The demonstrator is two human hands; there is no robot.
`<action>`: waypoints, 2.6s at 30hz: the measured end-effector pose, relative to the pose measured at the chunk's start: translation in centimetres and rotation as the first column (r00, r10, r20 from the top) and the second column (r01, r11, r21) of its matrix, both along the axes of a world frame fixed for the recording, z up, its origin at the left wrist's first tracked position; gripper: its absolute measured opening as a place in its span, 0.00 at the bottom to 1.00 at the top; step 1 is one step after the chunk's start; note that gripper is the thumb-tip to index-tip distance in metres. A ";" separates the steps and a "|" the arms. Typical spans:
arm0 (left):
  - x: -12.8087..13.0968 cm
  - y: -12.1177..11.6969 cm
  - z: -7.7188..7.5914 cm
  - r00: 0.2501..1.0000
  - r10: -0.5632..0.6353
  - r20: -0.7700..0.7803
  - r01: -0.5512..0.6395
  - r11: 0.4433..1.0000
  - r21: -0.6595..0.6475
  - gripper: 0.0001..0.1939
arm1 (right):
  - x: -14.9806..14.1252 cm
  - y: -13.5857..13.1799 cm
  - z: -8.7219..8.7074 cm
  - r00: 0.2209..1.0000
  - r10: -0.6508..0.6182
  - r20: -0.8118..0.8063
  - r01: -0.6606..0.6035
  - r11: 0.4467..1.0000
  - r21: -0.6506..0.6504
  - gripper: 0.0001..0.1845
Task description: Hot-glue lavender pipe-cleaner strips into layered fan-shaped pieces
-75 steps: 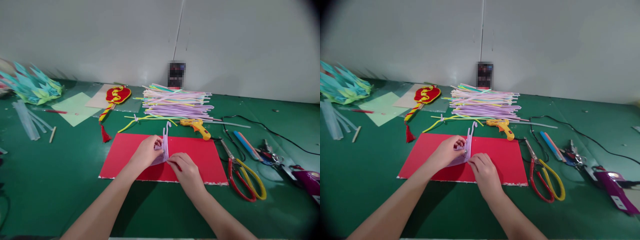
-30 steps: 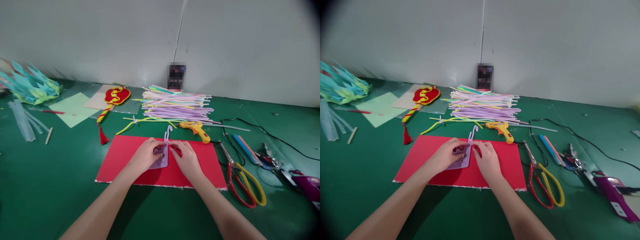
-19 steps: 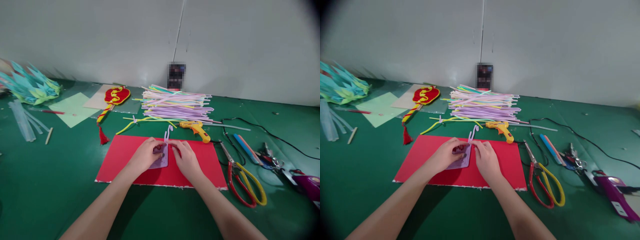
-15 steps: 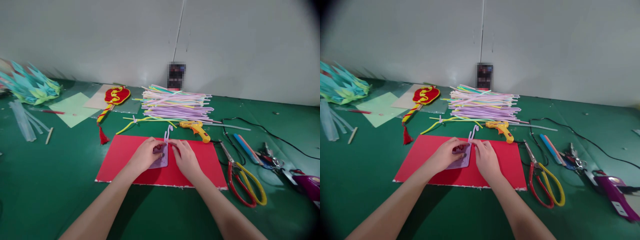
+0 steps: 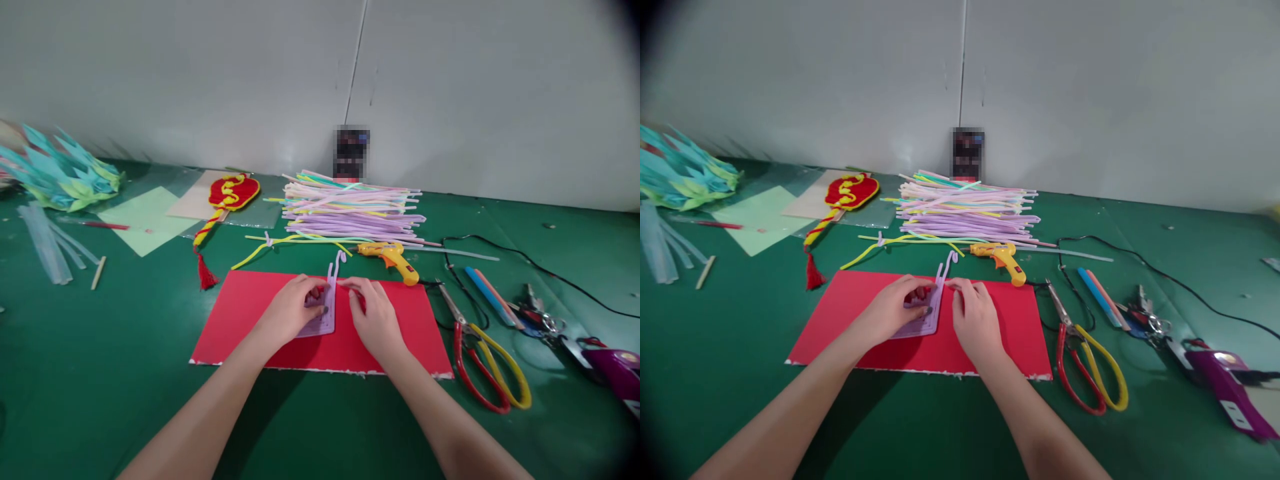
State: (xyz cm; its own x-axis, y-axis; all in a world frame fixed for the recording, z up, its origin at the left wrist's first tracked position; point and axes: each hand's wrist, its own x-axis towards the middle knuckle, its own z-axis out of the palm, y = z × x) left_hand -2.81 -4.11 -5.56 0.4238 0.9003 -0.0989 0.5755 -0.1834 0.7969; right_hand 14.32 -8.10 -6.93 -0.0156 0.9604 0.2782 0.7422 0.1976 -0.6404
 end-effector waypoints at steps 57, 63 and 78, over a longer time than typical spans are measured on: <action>0.3 -0.3 -0.2 0.999 0.012 -0.044 -0.008 0.996 0.085 0.13 | -0.5 -0.8 -0.2 0.995 0.036 -0.095 -0.040 0.998 -0.045 0.06; 0.3 -0.3 -0.2 0.999 0.010 -0.049 -0.006 0.996 0.086 0.13 | -0.4 -0.8 -0.3 0.995 0.037 -0.095 -0.040 0.998 -0.038 0.06; 0.2 -0.3 -0.2 0.999 -0.005 -0.052 0.010 0.995 0.097 0.12 | -0.3 -0.6 -0.1 0.992 0.020 -0.121 -0.028 0.998 -0.062 0.07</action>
